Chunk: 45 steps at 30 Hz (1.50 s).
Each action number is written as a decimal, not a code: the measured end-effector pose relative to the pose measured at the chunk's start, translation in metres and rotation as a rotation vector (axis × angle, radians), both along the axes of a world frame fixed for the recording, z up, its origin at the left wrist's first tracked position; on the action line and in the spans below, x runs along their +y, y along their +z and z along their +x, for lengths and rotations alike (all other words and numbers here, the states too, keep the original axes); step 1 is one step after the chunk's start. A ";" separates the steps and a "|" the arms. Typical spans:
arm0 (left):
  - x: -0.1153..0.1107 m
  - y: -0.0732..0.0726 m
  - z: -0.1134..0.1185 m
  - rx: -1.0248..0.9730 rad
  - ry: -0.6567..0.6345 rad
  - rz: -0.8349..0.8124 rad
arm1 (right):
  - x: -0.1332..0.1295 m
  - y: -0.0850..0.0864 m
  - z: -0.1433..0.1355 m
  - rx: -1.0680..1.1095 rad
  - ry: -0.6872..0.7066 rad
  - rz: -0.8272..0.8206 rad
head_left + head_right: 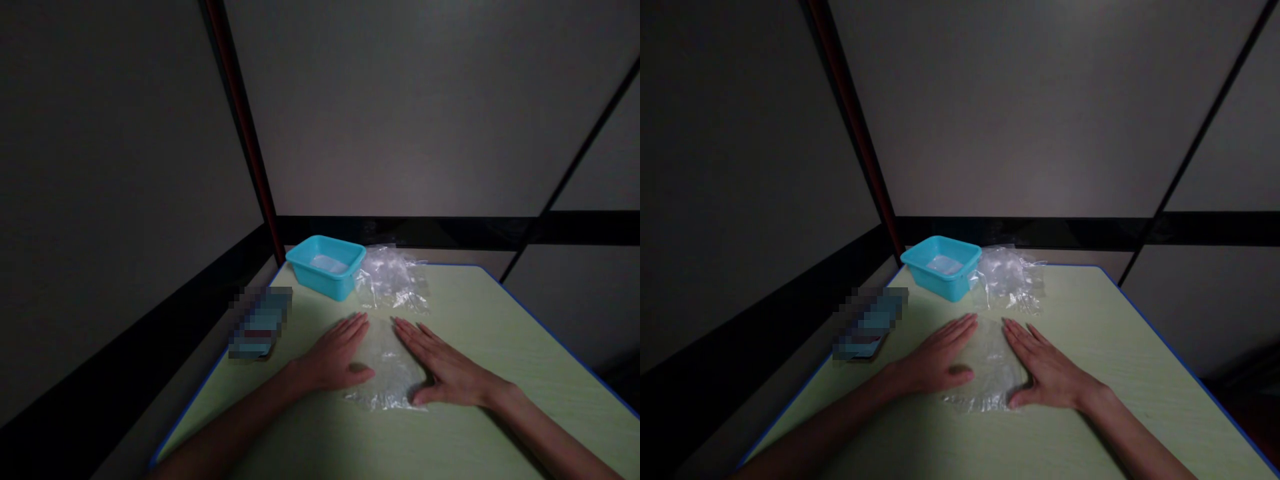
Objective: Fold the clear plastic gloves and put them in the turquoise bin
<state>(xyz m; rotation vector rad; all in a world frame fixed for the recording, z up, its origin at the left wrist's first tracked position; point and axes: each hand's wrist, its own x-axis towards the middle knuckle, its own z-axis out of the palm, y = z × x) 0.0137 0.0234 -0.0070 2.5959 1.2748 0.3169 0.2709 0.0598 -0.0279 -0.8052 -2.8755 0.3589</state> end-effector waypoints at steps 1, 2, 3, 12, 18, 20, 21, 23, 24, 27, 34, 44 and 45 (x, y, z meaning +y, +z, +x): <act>-0.001 0.001 0.001 0.025 -0.007 -0.017 | 0.000 0.000 0.000 -0.009 -0.002 -0.006; -0.002 0.001 0.001 0.046 -0.010 -0.031 | 0.000 0.000 0.000 -0.016 -0.006 -0.009; -0.002 0.001 0.001 0.064 -0.010 -0.043 | 0.000 0.000 0.001 -0.020 -0.011 -0.010; -0.002 -0.005 0.000 0.165 -0.019 -0.056 | 0.004 -0.010 0.005 -0.020 -0.040 0.004; -0.001 -0.003 -0.001 0.217 -0.014 -0.045 | 0.004 -0.009 0.005 -0.060 -0.067 -0.018; -0.001 -0.003 -0.002 0.219 -0.014 -0.035 | 0.004 -0.008 0.004 -0.064 -0.074 -0.028; -0.001 -0.003 -0.002 0.221 -0.014 -0.033 | 0.004 -0.008 0.004 -0.067 -0.077 -0.033; -0.002 -0.004 -0.003 0.223 -0.016 -0.036 | 0.004 -0.007 0.004 -0.076 -0.082 -0.042; -0.002 -0.004 -0.003 0.222 -0.016 -0.038 | 0.004 -0.007 0.004 -0.081 -0.083 -0.044; 0.000 -0.005 -0.003 0.211 -0.008 -0.043 | 0.003 -0.005 0.004 -0.076 -0.084 -0.043; 0.006 -0.006 0.000 0.144 -0.009 -0.009 | -0.002 0.004 -0.004 -0.031 -0.076 0.015; 0.005 -0.010 0.019 0.160 -0.067 0.054 | -0.006 -0.004 -0.020 -0.045 -0.064 0.086; 0.005 -0.010 0.019 0.169 -0.063 0.049 | -0.005 -0.005 -0.020 -0.050 -0.069 0.080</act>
